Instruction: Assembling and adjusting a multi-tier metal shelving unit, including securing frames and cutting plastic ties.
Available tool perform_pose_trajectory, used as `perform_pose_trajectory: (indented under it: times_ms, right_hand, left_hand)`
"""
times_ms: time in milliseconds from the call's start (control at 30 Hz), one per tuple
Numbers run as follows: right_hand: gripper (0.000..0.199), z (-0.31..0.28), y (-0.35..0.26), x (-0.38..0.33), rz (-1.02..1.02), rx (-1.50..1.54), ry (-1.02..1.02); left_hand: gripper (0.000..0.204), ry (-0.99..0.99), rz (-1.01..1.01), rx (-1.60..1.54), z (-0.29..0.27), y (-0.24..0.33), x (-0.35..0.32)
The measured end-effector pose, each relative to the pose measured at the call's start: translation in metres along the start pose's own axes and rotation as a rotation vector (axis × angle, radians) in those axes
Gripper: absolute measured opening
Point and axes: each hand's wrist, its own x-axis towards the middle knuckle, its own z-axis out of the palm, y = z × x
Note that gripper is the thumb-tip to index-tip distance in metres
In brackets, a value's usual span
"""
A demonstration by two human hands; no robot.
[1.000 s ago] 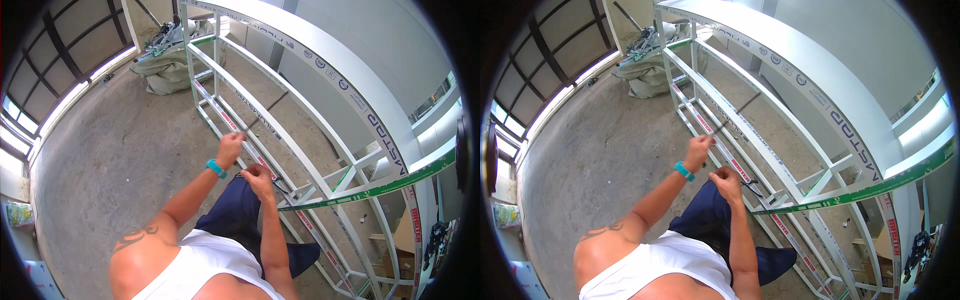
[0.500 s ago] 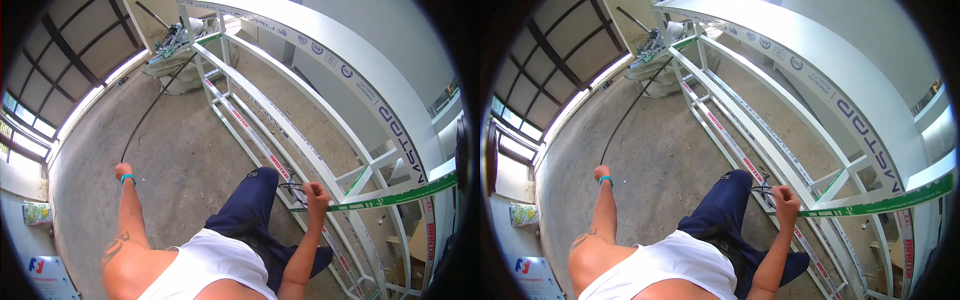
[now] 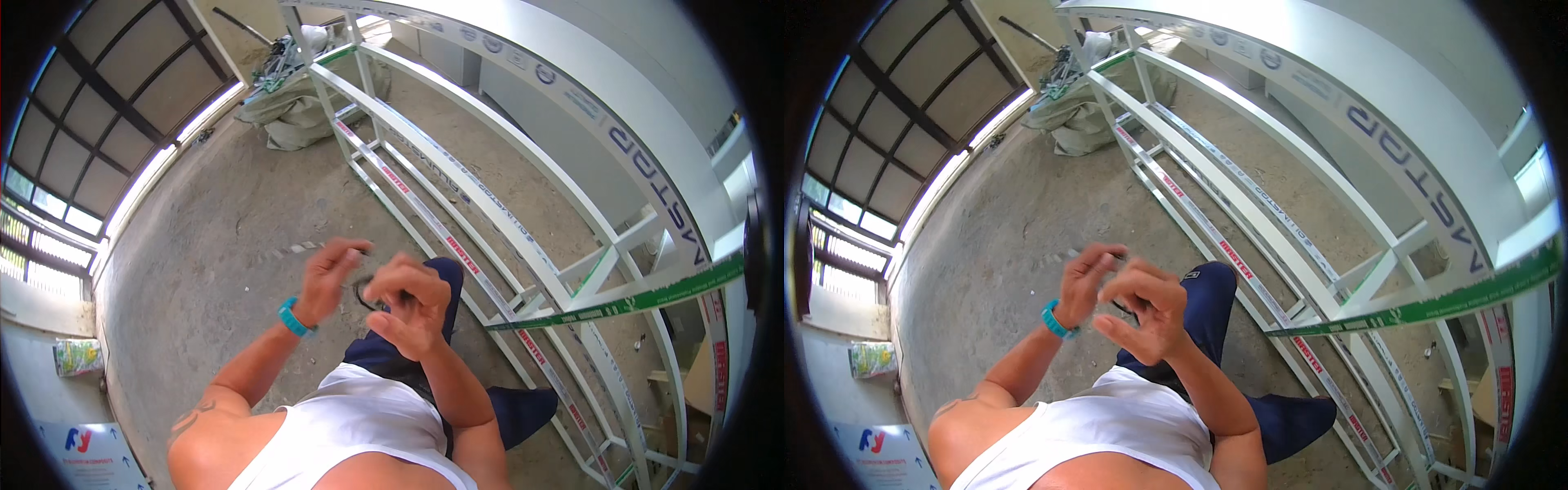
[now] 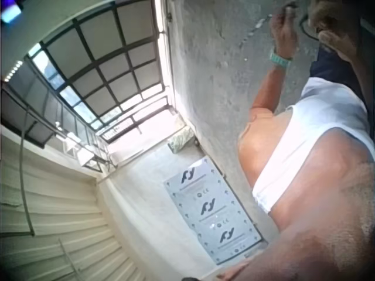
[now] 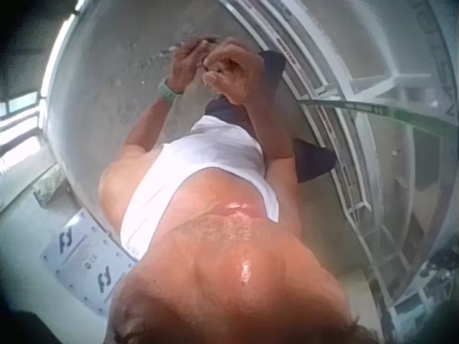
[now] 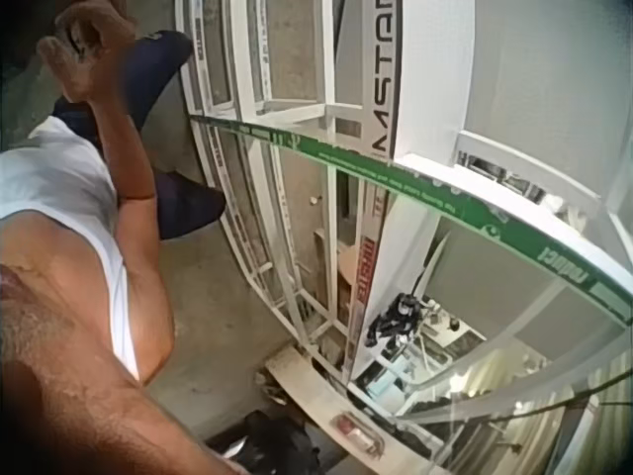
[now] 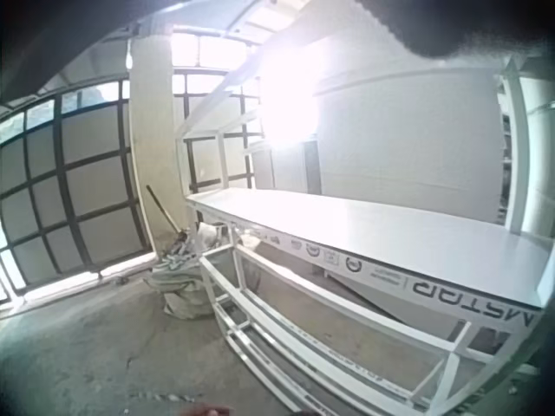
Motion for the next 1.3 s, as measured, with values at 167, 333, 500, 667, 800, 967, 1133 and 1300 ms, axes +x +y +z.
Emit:
perform_pose_trajectory:
  times_ms: [167, 333, 500, 667, 800, 967, 1133, 1300]
  right_hand:
    - [0.034, -0.025, 0.002, 0.003, -0.263, -0.286, 0.156]
    - [0.042, -0.033, 0.0, -0.024, -0.116, -0.254, 0.381]
    - [0.04, -0.046, 0.03, -0.055, 0.091, -0.306, -0.12]
    - [0.025, -0.02, -0.006, -0.06, 0.711, 0.013, 0.101]
    - [0.024, -0.026, -0.019, -0.061, 0.423, -0.226, 0.398]
    - [0.018, -0.049, -0.006, -0.054, 0.098, -0.135, 0.736]
    - [0.014, -0.067, -0.021, -0.061, -0.013, -0.221, 0.933]
    - [0.015, -0.093, -0.072, -0.088, 0.024, -0.211, 1.094]
  left_hand:
    - [0.022, -0.09, -0.427, -0.748, 0.059, 0.072, -0.007]
    - [0.028, -0.397, -0.503, -0.373, 0.052, 0.085, -0.009]
    - [0.037, -0.111, -0.178, -0.514, 0.047, 0.097, 0.027]
    - [0.057, 0.128, 0.081, -0.532, 0.05, 0.08, 0.064]
    - [0.052, -0.101, -0.016, -0.243, 0.069, 0.052, 0.041]
    - [0.031, -0.372, 0.371, 0.137, 0.136, 0.067, 0.009]
    - [0.035, -0.575, 0.735, 0.374, 0.136, 0.075, 0.018]
    - [0.046, -0.466, 0.843, 0.311, 0.125, 0.118, 0.034]
